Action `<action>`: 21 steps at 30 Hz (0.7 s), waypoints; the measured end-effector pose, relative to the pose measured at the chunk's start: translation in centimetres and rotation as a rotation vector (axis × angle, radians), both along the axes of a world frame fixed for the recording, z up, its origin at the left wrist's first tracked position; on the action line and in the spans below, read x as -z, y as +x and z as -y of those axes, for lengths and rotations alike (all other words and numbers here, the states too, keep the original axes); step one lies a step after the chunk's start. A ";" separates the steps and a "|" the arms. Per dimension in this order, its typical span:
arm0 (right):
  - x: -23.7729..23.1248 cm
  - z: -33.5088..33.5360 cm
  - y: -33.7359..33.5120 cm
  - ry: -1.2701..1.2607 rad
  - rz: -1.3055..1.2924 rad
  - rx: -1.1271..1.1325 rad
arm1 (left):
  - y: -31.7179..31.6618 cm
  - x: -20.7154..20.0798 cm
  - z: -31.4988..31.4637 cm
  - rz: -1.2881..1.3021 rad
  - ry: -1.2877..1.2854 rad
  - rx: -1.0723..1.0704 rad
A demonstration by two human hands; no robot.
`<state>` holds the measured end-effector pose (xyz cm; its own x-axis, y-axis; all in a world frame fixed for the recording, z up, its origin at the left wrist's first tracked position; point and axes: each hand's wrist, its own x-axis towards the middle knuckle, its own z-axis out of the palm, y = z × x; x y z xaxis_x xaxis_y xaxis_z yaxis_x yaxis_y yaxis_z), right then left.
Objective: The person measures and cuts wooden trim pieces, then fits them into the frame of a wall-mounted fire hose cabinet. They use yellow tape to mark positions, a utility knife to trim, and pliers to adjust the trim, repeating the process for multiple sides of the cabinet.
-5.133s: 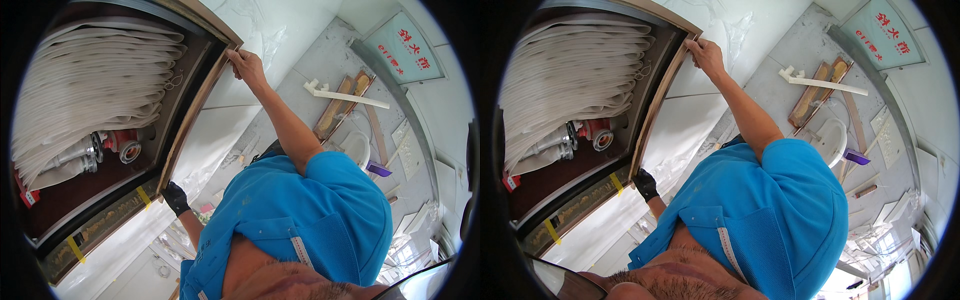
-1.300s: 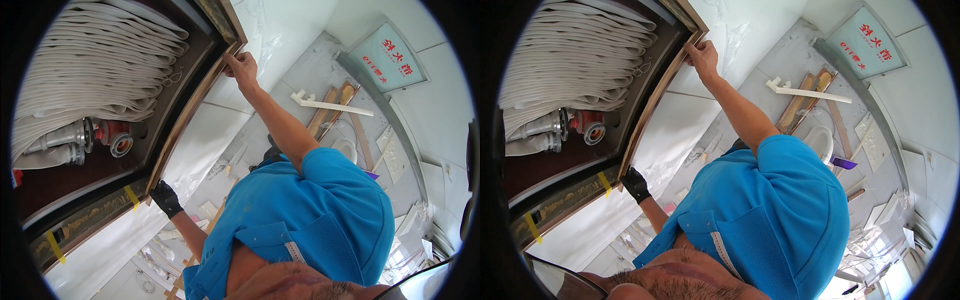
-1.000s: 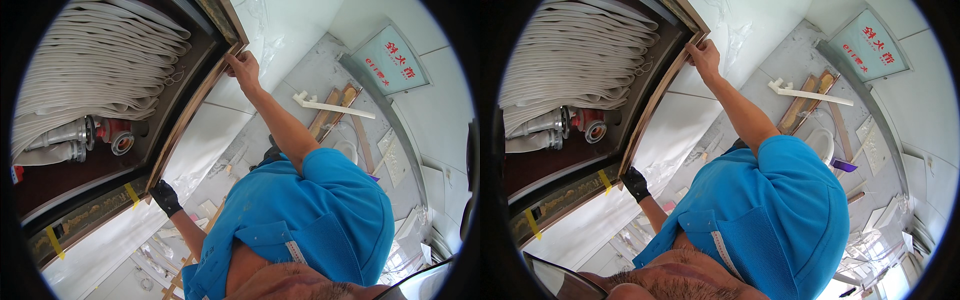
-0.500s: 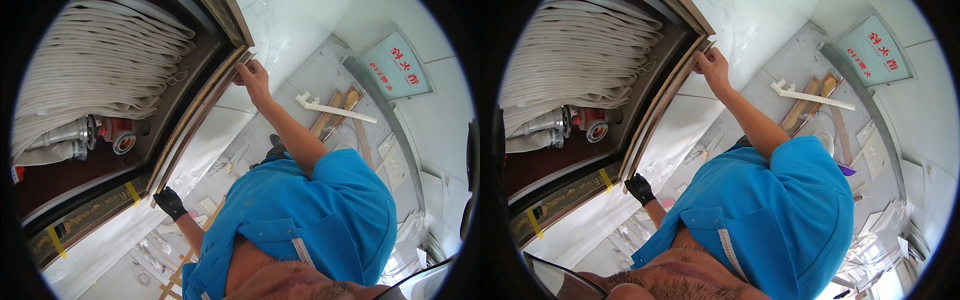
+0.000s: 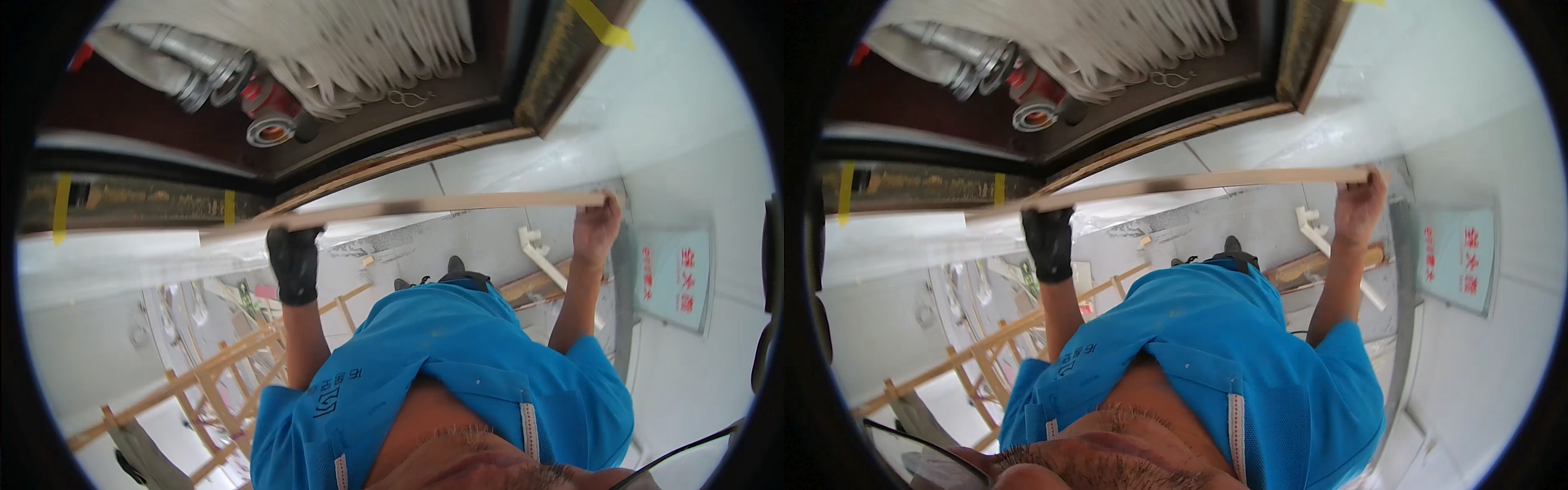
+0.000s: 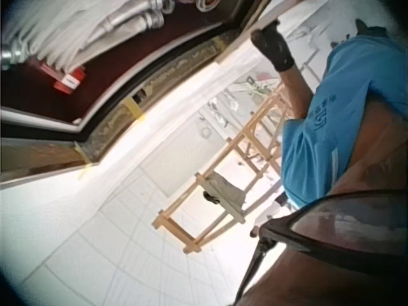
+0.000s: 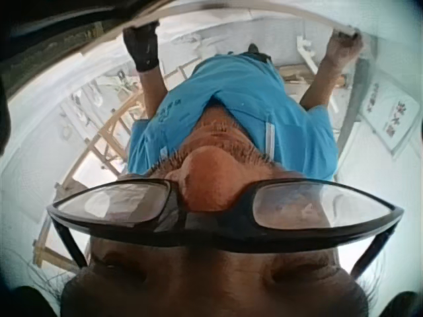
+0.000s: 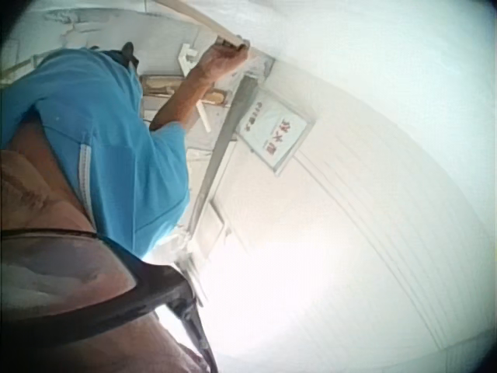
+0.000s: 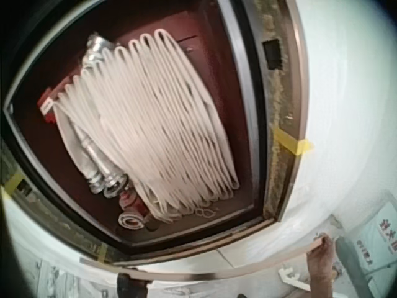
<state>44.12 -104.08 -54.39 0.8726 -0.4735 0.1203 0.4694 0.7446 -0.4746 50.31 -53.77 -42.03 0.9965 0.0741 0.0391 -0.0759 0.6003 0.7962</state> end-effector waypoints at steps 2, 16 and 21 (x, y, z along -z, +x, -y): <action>-0.9 1.1 -0.9 -0.037 -0.046 0.098 | 2.7 -0.6 2.8 0.090 0.108 0.184; -21.1 -3.7 4.5 -0.686 0.105 0.497 | 11.2 7.3 3.0 -0.269 -0.401 0.353; -20.3 -12.3 12.7 -0.817 -0.205 0.339 | 15.3 11.8 -2.6 -0.117 -0.507 0.362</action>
